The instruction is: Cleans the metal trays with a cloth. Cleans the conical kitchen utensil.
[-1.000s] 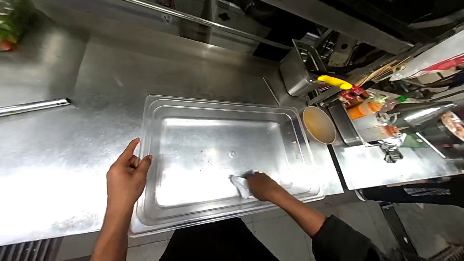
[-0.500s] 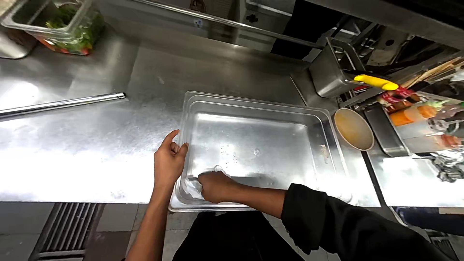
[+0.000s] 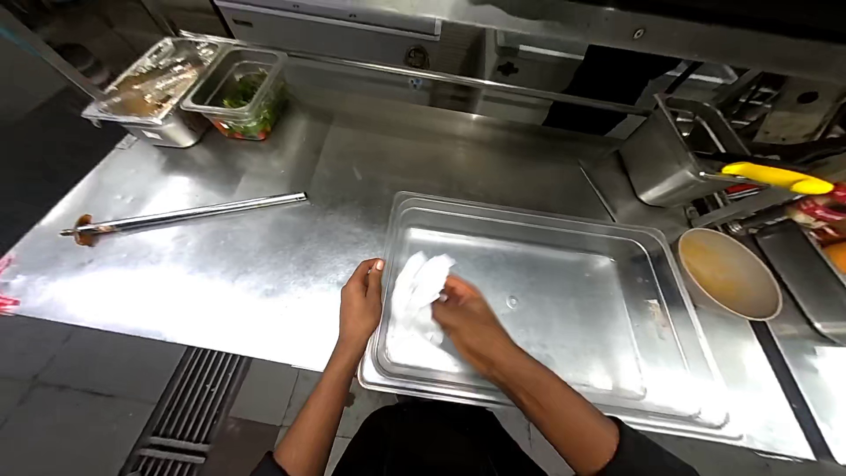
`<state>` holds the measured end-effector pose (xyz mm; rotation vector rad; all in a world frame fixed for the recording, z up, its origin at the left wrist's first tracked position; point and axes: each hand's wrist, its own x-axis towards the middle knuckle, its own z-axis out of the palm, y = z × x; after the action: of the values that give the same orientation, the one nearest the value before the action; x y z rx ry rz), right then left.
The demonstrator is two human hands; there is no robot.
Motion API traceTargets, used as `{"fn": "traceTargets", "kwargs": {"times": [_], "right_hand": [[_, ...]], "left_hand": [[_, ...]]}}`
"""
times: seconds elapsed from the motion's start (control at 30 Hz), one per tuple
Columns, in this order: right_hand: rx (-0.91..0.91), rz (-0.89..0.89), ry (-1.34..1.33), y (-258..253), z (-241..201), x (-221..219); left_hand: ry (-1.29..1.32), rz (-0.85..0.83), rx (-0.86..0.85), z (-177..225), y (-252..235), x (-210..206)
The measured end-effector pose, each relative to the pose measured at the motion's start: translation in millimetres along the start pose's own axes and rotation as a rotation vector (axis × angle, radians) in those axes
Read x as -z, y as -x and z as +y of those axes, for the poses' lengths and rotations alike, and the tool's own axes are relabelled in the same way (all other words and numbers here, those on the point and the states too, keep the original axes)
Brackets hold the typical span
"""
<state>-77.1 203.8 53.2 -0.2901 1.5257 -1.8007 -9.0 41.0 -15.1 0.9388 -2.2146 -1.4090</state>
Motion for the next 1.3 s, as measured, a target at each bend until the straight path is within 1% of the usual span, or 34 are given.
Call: {"fn": "traceTargets", "kwargs": {"times": [0.03,0.07,0.1,0.13,0.17,0.23,0.27,0.3,0.37,0.43,0.5,0.57,0.63,0.67,0.73,0.83,0.87,0.97,1.03,1.13,1.17,1.3], "right_hand": [[0.111,0.113,0.005,-10.7,-2.5,7.4],[0.156,0.229,-0.021,-27.4,-4.2,11.9],[0.169,0.321,-0.063,-49.8,-3.6,13.7],[0.173,0.367,-0.096,-73.9,-0.1,13.9],[0.176,0.384,-0.101,-99.0,7.0,12.1],[0.173,0.362,0.019,-141.8,29.8,2.5],[0.15,0.346,0.127,-152.0,40.2,-6.5],[0.114,0.334,0.251,-151.9,46.1,-17.9],[0.029,0.295,0.477,-131.0,43.8,-36.0],[-0.072,0.168,0.622,-90.7,41.9,-40.5],[-0.175,-0.034,0.721,-44.2,45.3,-40.5],[-0.259,-0.268,0.785,-8.6,47.6,-39.2],[-0.257,-0.419,0.846,9.8,40.8,-40.4],[-0.223,-0.453,0.853,14.8,39.1,-40.6],[-0.175,-0.487,0.865,18.9,38.2,-41.3],[-0.184,-0.496,0.931,26.9,31.1,-42.1],[-0.158,-0.5,0.974,31.7,30.6,-40.8],[0.014,-0.448,1.045,48.1,45.1,-31.8],[0.069,-0.419,1.072,58.4,49.5,-17.6],[0.055,-0.337,1.186,77.7,47.3,17.3],[0.079,-0.275,1.22,86.1,49.9,32.9],[0.271,-0.04,1.303,125.0,59.8,107.5]], "left_hand": [[-0.008,0.005,-0.004,0.8,0.4,-0.2],[-0.025,0.007,-0.01,2.0,0.5,-0.2],[-0.049,0.002,-0.015,3.6,0.8,0.4],[-0.072,-0.01,-0.02,4.8,1.0,1.2],[-0.088,-0.026,-0.027,5.8,0.5,1.7],[-0.112,-0.058,-0.038,6.3,-2.4,1.4],[-0.112,-0.075,-0.039,5.0,-3.8,1.5],[-0.101,-0.082,-0.047,3.7,-4.1,2.0],[-0.043,-0.064,-0.056,2.8,-3.4,3.0],[0.031,-0.037,-0.049,2.6,-0.9,2.0],[0.1,-0.029,-0.035,-1.4,-2.5,0.3],[0.106,-0.041,-0.024,-3.5,-1.5,0.0],[0.04,-0.083,-0.025,0.7,-1.3,4.1],[-0.006,-0.119,-0.018,4.7,-0.5,6.8],[-0.132,-0.121,-0.029,8.4,-5.9,5.8],[-0.322,-0.129,-0.063,8.1,-15.9,3.9],[-0.355,-0.14,-0.081,3.7,-20.2,3.4],[-0.415,-0.122,-0.122,-12.3,-28.5,2.7],[-0.44,-0.103,-0.104,-13.4,-28.8,2.2],[-0.478,-0.117,-0.091,-16.0,-32.2,4.0],[-0.482,-0.126,-0.09,-16.7,-33.0,4.9],[-0.469,-0.116,-0.079,-18.1,-37.7,5.8]]}}
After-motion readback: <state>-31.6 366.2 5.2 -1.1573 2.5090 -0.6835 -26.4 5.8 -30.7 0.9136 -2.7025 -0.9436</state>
